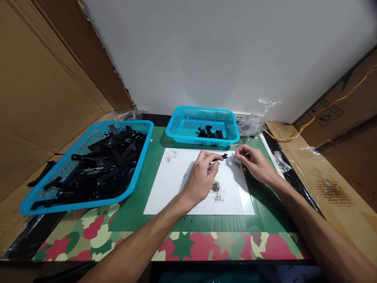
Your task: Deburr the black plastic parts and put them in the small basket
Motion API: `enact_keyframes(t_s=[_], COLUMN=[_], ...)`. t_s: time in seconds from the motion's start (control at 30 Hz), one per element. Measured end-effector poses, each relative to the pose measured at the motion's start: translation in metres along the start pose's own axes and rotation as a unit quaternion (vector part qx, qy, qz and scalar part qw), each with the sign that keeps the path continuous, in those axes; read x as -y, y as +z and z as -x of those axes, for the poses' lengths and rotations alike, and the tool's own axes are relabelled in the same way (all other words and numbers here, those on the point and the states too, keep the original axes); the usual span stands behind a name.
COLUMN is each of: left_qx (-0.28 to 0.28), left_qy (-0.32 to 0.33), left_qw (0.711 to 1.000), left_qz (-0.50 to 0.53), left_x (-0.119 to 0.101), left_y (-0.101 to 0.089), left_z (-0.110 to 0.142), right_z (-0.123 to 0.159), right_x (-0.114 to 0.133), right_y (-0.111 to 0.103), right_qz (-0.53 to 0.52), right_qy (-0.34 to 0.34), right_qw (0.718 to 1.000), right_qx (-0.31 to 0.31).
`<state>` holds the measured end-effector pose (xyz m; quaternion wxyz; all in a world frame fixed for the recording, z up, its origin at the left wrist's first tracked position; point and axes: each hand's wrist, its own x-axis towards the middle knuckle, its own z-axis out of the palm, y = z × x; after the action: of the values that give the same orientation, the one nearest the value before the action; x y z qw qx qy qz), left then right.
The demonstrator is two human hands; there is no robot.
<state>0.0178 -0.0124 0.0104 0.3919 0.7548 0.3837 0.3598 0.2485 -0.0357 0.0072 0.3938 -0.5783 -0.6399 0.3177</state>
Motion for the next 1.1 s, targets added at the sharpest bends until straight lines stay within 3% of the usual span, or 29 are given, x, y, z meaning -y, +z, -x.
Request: enact_keyframes(t_s=[0.2,0.37,0.63,0.93,1.1], left_qx=[0.009,-0.021,-0.086,-0.059,-0.074], left_qy=[0.029,0.071,0.124,0.153,0.124], left_qw=[0.999,0.997,0.988,0.986,0.989], left_qz=[0.010,0.013,0.036,0.033,0.043], left_x=[-0.004,-0.001,-0.004,-0.010,-0.010], left_y=[0.000,0.001,-0.002,0.003,0.002], left_z=[0.002,0.004,0.000,0.005,0.004], right_z=[0.011,0.015,0.018,0.022,0.022], right_x=[0.021,0.035,0.041,0.035,0.040], right_y=[0.011,0.024,0.032,0.039,0.036], right_qz=[-0.160,-0.244,-0.307,-0.405,-0.391], right_qy=[0.007,0.028,0.048,0.065,0.059], right_qw=[0.987,0.969,0.950,0.908,0.917], right_qx=[0.024,0.022,0.031,0.083,0.056])
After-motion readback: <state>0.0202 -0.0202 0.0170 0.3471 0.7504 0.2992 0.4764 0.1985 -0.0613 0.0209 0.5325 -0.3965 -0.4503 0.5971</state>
